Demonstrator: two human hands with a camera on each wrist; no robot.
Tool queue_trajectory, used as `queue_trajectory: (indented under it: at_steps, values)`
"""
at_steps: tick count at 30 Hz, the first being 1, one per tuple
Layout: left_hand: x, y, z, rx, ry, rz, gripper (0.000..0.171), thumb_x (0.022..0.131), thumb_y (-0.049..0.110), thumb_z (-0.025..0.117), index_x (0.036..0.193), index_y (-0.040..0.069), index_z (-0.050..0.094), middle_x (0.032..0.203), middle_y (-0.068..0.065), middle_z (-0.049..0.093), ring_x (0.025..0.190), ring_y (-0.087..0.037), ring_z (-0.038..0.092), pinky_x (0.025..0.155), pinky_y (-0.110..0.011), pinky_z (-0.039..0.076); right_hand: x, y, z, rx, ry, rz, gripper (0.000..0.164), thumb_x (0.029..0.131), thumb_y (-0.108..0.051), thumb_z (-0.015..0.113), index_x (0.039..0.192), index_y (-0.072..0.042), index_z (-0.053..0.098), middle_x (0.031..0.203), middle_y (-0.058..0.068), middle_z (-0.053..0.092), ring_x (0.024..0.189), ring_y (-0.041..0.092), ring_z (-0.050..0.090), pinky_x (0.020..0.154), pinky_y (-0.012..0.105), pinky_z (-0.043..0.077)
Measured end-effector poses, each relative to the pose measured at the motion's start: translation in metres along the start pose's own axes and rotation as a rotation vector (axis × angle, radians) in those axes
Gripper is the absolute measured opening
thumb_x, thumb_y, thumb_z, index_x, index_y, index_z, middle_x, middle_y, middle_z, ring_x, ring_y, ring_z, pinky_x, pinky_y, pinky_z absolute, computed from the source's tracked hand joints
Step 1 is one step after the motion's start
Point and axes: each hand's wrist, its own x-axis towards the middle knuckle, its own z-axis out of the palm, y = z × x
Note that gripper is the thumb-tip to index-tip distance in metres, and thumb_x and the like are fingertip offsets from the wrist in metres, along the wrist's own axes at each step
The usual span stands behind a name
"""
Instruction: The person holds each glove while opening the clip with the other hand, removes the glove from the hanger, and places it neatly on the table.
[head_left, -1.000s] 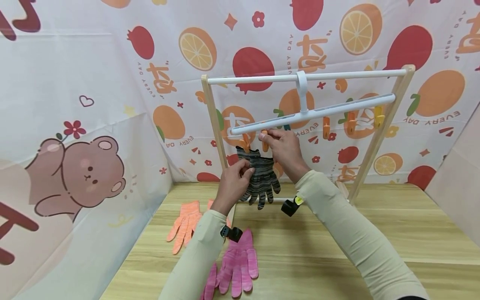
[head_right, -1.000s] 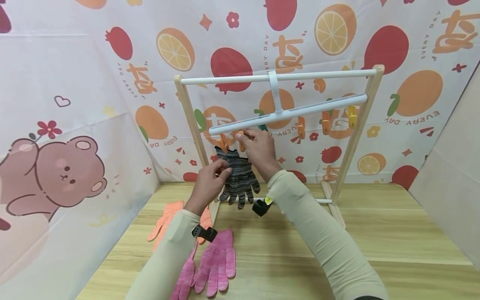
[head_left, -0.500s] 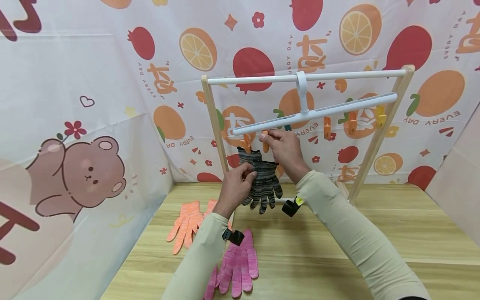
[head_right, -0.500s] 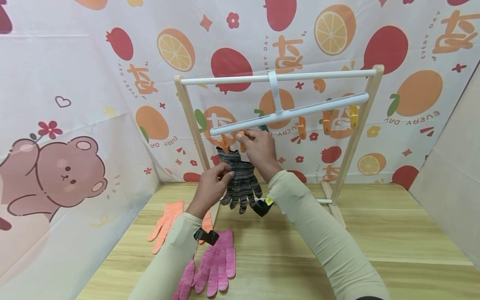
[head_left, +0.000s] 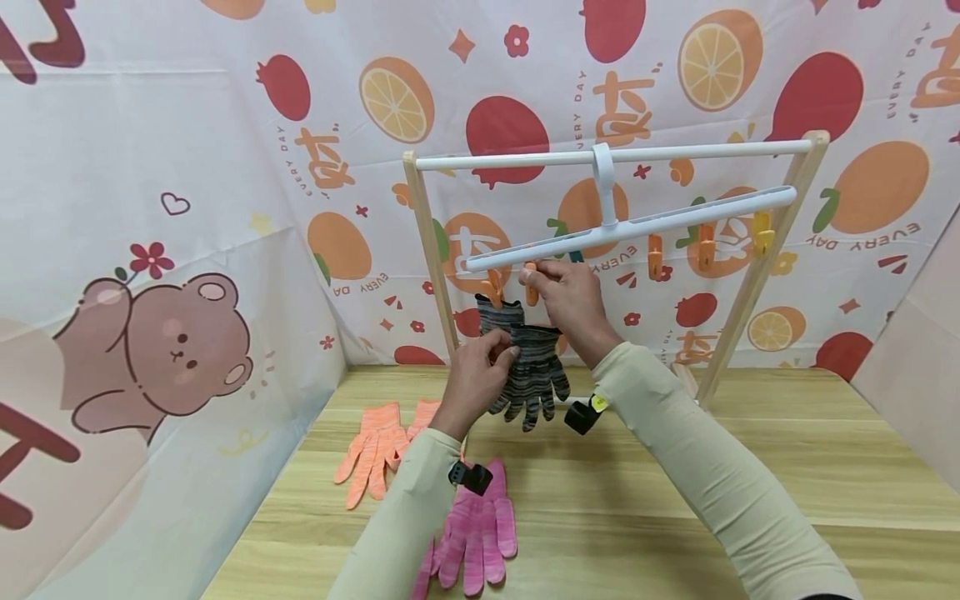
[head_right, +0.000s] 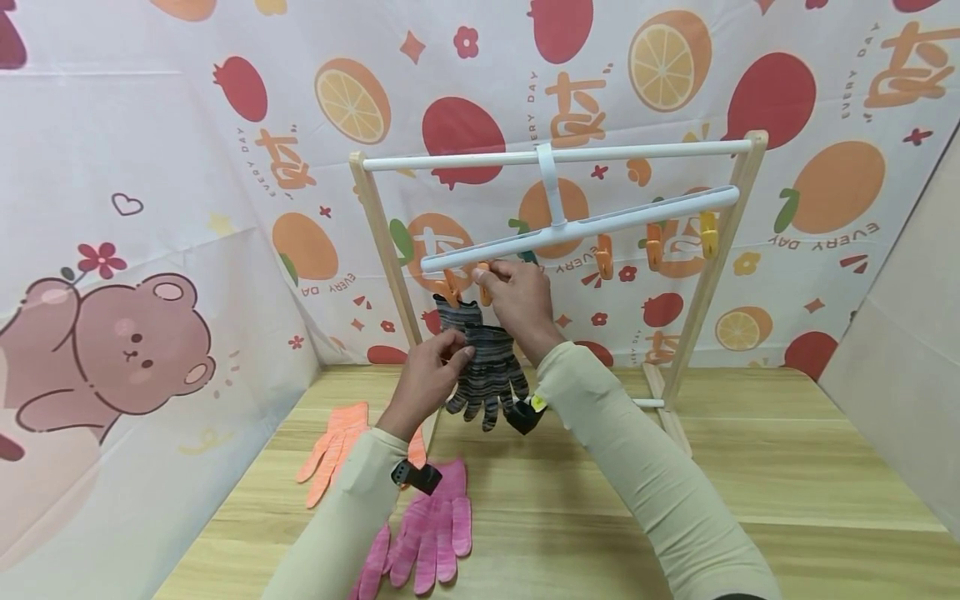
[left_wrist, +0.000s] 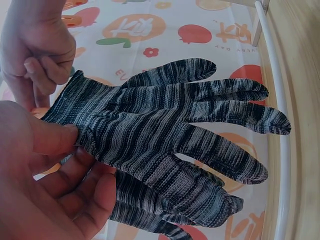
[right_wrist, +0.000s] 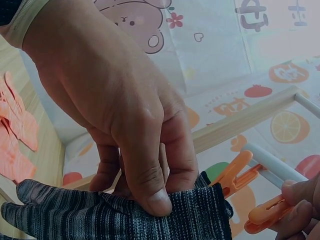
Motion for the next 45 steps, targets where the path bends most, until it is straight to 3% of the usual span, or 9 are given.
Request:
queue_trajectory:
  at_steps: [4, 13, 16, 20, 27, 32, 38, 45]
  values:
    - [0.0, 0.0, 0.002, 0.003, -0.002, -0.001, 0.007, 0.099, 0.016, 0.066, 0.098, 0.009, 0.069, 0.074, -0.001, 0.057, 0.065, -0.019, 0.05, 0.06, -0.033, 0.04, 0.0, 0.0, 0.0, -0.01, -0.001, -0.004, 0.034, 0.1, -0.034, 0.066, 0.128, -0.016, 0.072, 0.085, 0.009, 0.063, 0.046, 0.014, 0.036, 0.044, 0.027, 0.035]
    - [0.0, 0.001, 0.004, -0.008, -0.017, -0.022, 0.008, 0.1, 0.016, 0.066, 0.1, 0.009, 0.069, 0.075, -0.001, 0.057, 0.066, -0.02, 0.05, 0.06, -0.033, 0.04, -0.001, 0.0, 0.0, -0.015, 0.006, -0.007, 0.032, 0.101, -0.031, 0.067, 0.128, -0.016, 0.072, 0.069, 0.007, 0.055, 0.045, 0.015, 0.035, 0.043, 0.028, 0.032]
    - [-0.001, 0.001, 0.004, -0.017, -0.023, -0.022, 0.008, 0.1, 0.017, 0.066, 0.1, 0.009, 0.069, 0.074, -0.001, 0.057, 0.064, -0.02, 0.049, 0.059, -0.033, 0.04, -0.001, 0.0, 0.0, -0.015, 0.011, -0.007, 0.032, 0.101, -0.031, 0.067, 0.129, -0.016, 0.072, 0.077, 0.008, 0.06, 0.048, 0.016, 0.034, 0.045, 0.028, 0.03]
    - [-0.002, 0.001, 0.006, -0.022, -0.03, -0.013, 0.007, 0.1, 0.017, 0.066, 0.1, 0.01, 0.068, 0.074, 0.0, 0.057, 0.063, -0.019, 0.048, 0.059, -0.033, 0.039, 0.0, 0.0, 0.0, -0.015, 0.013, -0.017, 0.032, 0.101, -0.03, 0.066, 0.128, -0.013, 0.072, 0.104, 0.004, 0.071, 0.066, 0.014, 0.043, 0.056, 0.028, 0.033]
    - [-0.004, 0.0, 0.008, -0.035, -0.04, -0.01, 0.007, 0.101, 0.018, 0.065, 0.099, 0.011, 0.067, 0.075, 0.0, 0.057, 0.062, -0.018, 0.047, 0.06, -0.033, 0.039, 0.0, -0.002, 0.0, -0.037, 0.015, -0.021, 0.032, 0.101, -0.031, 0.066, 0.128, -0.015, 0.072, 0.095, 0.009, 0.067, 0.067, 0.02, 0.04, 0.057, 0.032, 0.029]
    - [-0.006, 0.0, 0.01, -0.035, -0.053, -0.022, 0.008, 0.101, 0.018, 0.065, 0.102, 0.01, 0.068, 0.075, 0.0, 0.057, 0.063, -0.018, 0.048, 0.06, -0.033, 0.04, 0.001, -0.001, 0.0, -0.04, 0.016, -0.017, 0.031, 0.101, -0.029, 0.067, 0.127, -0.013, 0.073, 0.119, 0.001, 0.072, 0.084, 0.017, 0.049, 0.064, 0.033, 0.033]
    - [-0.007, -0.001, 0.011, -0.032, -0.061, -0.02, 0.009, 0.101, 0.018, 0.065, 0.103, 0.01, 0.068, 0.075, 0.0, 0.056, 0.064, -0.017, 0.048, 0.06, -0.032, 0.04, 0.001, 0.0, 0.0, -0.052, 0.031, -0.008, 0.03, 0.1, -0.028, 0.067, 0.126, -0.014, 0.074, 0.115, 0.002, 0.071, 0.068, 0.022, 0.036, 0.058, 0.033, 0.029]
    - [-0.007, -0.001, 0.012, -0.037, -0.066, -0.023, 0.009, 0.102, 0.019, 0.065, 0.104, 0.011, 0.068, 0.075, 0.0, 0.056, 0.064, -0.018, 0.049, 0.06, -0.033, 0.041, 0.001, 0.001, 0.001, -0.037, 0.023, -0.025, 0.028, 0.101, -0.028, 0.067, 0.122, -0.012, 0.075, 0.12, 0.002, 0.071, 0.079, 0.018, 0.047, 0.061, 0.033, 0.032]
